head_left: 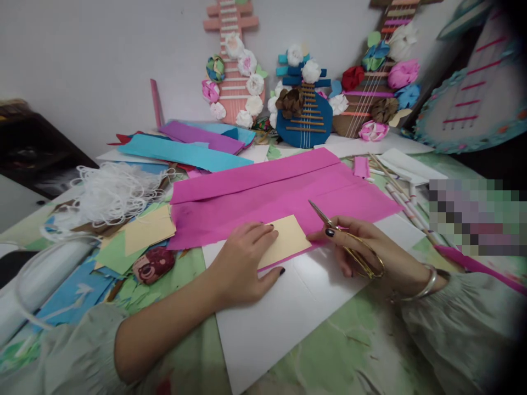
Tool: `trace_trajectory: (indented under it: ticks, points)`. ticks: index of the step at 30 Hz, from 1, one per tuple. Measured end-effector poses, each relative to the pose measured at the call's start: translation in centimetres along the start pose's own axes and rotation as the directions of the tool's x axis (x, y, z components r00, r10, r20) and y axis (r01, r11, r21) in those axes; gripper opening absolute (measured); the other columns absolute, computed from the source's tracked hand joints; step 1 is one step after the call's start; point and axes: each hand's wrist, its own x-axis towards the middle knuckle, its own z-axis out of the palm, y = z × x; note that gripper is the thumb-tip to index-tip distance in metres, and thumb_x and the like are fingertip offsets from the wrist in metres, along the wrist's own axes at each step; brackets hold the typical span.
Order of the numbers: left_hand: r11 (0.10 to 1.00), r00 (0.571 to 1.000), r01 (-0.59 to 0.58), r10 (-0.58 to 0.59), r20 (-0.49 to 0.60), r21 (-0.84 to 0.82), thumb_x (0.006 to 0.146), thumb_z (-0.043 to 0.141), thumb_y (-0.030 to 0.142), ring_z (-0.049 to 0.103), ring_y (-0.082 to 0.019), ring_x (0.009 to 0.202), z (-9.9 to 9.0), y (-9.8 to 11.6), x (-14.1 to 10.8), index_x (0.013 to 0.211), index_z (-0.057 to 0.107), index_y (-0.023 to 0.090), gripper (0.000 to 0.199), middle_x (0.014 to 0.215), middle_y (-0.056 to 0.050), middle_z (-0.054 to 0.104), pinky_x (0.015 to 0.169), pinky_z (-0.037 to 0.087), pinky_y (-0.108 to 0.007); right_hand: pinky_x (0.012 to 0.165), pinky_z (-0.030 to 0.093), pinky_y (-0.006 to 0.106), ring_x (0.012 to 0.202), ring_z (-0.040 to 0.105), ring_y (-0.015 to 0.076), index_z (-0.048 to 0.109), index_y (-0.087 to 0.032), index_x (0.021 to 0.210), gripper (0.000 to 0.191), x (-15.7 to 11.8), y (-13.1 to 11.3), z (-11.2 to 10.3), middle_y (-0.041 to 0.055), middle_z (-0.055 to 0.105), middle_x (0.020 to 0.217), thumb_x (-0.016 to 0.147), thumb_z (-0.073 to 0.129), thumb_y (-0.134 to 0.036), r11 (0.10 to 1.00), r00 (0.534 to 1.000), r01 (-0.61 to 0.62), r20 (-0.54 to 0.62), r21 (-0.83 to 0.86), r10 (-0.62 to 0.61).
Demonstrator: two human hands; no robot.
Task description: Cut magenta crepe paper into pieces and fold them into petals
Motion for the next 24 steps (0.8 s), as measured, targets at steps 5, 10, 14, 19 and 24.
trace_trajectory:
  ticks: [5, 10, 14, 19, 24]
  points:
    - [0.995, 0.99, 0.005, 0.008, 0.138, -0.095, 0.071, 0.058, 0.031, 0.037, -0.031, 0.13, -1.1, -0.4, -0.4, 0.135, 0.04, 0.009, 0.07, 0.139, -0.016, 0.044, 0.11, 0.028, -0.049, 0.037, 0.033, 0.02, 0.04, 0.051, 0.0093, 0.057, -0.019, 0.094, 0.036, -0.1, -0.4, 0.2, -0.0007, 0.062, 0.059, 0.077, 0.063, -0.049, 0.999, 0.999, -0.029, -0.039, 0.034, 0.03]
    - [0.962, 0.929, 0.095, 0.007, 0.369, -0.257, 0.08, 0.051, 0.028, 0.024, -0.026, 0.138, -3.1, -2.4, -0.6, 0.144, 0.022, 0.01, 0.072, 0.151, -0.013, 0.023, 0.113, 0.022, -0.045, 0.036, 0.03, 0.019, 0.039, 0.05, 0.0094, 0.059, -0.015, 0.102, 0.042, -0.2, -0.7, 0.4, -0.0007, 0.06, 0.052, 0.077, 0.063, -0.049, 0.996, 0.993, -0.09, -0.074, 0.018, 0.091]
    - [0.875, 0.885, 0.189, 0.046, 0.464, -0.447, 0.087, 0.045, 0.02, 0.024, -0.02, 0.139, -4.3, -4.5, -0.3, 0.143, 0.027, 0.024, 0.059, 0.152, -0.002, 0.024, 0.114, 0.021, -0.039, 0.037, 0.03, 0.018, 0.039, 0.049, 0.0091, 0.06, -0.009, 0.107, 0.043, -0.3, -0.7, 0.3, 0.0006, 0.058, 0.047, 0.084, 0.055, -0.045, 0.997, 0.995, -0.078, -0.06, -0.016, 0.077]
    - [0.787, 0.872, 0.145, 0.185, 0.454, -0.599, 0.082, 0.055, 0.015, 0.027, -0.02, 0.138, -4.4, -5.9, 0.1, 0.141, 0.033, 0.024, 0.063, 0.149, -0.003, 0.032, 0.114, 0.023, -0.036, 0.038, 0.029, 0.018, 0.039, 0.047, 0.0091, 0.062, -0.006, 0.109, 0.046, -0.3, -1.0, 0.3, 0.0019, 0.057, 0.046, 0.085, 0.053, -0.044, 0.994, 0.993, -0.094, -0.071, -0.053, 0.091]
    - [0.812, 0.893, 0.099, 0.183, 0.412, -0.576, 0.084, 0.055, 0.014, 0.029, -0.02, 0.137, -4.0, -6.0, 0.1, 0.139, 0.037, 0.024, 0.06, 0.146, -0.004, 0.036, 0.113, 0.024, -0.037, 0.037, 0.027, 0.017, 0.04, 0.045, 0.0085, 0.062, -0.007, 0.107, 0.048, -0.4, -1.2, 0.4, 0.0006, 0.054, 0.046, 0.082, 0.055, -0.047, 0.989, 0.988, -0.135, -0.079, -0.052, 0.131]
